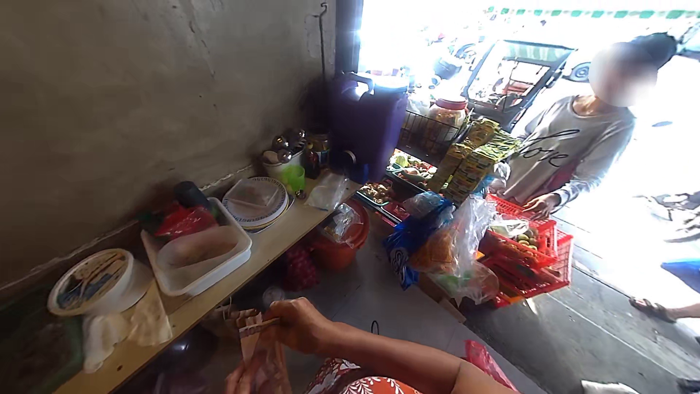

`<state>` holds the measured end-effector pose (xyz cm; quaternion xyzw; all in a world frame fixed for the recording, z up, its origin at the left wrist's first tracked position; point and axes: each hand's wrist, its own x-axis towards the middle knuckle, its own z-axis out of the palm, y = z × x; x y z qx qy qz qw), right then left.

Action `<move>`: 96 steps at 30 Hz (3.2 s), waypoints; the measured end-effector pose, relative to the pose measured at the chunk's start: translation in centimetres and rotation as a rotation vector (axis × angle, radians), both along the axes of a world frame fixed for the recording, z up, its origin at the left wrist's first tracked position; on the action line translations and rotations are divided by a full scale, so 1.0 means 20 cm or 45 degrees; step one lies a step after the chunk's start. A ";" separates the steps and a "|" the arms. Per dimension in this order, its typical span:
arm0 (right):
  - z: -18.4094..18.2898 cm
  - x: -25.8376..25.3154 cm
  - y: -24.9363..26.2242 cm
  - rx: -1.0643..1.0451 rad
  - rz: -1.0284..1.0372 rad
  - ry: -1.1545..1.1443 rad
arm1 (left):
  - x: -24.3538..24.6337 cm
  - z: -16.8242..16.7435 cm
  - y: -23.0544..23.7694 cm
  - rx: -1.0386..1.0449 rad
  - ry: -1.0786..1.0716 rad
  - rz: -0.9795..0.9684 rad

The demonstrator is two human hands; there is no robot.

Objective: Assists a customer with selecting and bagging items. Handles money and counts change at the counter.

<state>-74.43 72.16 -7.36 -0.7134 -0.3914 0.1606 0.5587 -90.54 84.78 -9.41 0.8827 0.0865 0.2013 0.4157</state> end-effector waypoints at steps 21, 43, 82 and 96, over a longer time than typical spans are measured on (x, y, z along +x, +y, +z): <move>-0.25 -0.13 0.48 -0.178 0.114 -0.141 | -0.48 -0.22 0.46 -0.253 0.028 0.694; 0.00 0.88 1.25 -0.625 -0.496 -0.531 | -0.44 -0.11 1.78 -0.141 0.151 0.901; -0.22 0.94 1.65 -1.640 -0.192 -0.297 | -0.51 -0.05 2.54 -0.513 -0.162 1.019; -0.36 1.00 1.61 -1.555 0.149 -0.385 | -0.27 0.14 2.58 -1.828 -0.769 0.471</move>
